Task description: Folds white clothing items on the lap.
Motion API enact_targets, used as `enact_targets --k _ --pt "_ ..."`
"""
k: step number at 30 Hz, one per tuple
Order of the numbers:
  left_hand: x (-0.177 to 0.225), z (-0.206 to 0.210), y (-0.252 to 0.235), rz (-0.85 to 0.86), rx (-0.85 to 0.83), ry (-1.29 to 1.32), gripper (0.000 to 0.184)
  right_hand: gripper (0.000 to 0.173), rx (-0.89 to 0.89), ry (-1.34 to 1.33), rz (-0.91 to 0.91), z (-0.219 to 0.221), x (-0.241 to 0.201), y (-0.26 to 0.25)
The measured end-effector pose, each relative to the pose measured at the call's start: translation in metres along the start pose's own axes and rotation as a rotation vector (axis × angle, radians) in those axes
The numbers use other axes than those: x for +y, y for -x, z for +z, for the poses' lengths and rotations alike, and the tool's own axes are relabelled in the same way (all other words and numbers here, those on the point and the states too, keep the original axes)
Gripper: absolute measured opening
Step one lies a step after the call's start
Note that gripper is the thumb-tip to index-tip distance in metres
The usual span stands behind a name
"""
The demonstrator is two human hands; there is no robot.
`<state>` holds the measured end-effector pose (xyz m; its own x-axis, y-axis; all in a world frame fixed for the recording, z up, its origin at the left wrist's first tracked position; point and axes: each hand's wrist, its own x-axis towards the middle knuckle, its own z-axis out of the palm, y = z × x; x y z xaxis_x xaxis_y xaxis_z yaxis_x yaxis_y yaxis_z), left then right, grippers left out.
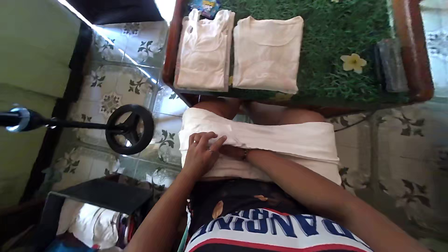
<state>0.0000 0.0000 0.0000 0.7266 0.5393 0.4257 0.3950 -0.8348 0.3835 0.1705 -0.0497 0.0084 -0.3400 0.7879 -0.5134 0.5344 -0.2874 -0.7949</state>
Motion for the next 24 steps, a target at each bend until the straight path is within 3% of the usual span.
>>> enact_targets --k 2,5,7,9,11,14,18,20,24 --pt "-0.017 -0.012 0.012 -0.255 0.014 0.104 0.033 0.042 -0.018 -0.079 -0.104 0.001 0.010 0.005" --pt "-0.066 -0.023 0.023 -0.894 -0.037 0.309 0.046 0.048 0.000 -0.176 -0.052 0.003 0.009 0.012" --pt "-0.104 -0.013 0.029 -1.319 -0.071 0.603 0.053 0.051 0.034 -0.050 -0.050 0.007 0.011 0.019" --pt "-0.128 0.001 0.034 -1.532 -0.069 0.948 0.065 0.062 0.083 0.112 -0.076 0.011 0.014 0.027" --pt "-0.142 0.014 0.032 -1.513 -0.085 1.158 0.065 0.073 0.169 0.281 -0.086 0.016 0.019 0.031" --pt "-0.151 0.026 0.024 -1.321 -0.104 1.338 0.055 0.079 0.309 0.419 -0.073 0.022 0.022 0.036" --pt "-0.149 0.017 0.014 -1.154 -0.009 1.391 0.056 0.066 0.420 0.414 -0.104 0.027 0.028 0.036" --pt "-0.143 0.010 0.013 -1.018 0.041 1.164 0.049 0.060 0.427 0.408 -0.109 0.029 0.029 0.036" --pt "-0.117 -0.008 0.021 -0.594 0.043 0.257 0.041 0.061 0.445 0.431 -0.117 0.031 0.034 0.034"
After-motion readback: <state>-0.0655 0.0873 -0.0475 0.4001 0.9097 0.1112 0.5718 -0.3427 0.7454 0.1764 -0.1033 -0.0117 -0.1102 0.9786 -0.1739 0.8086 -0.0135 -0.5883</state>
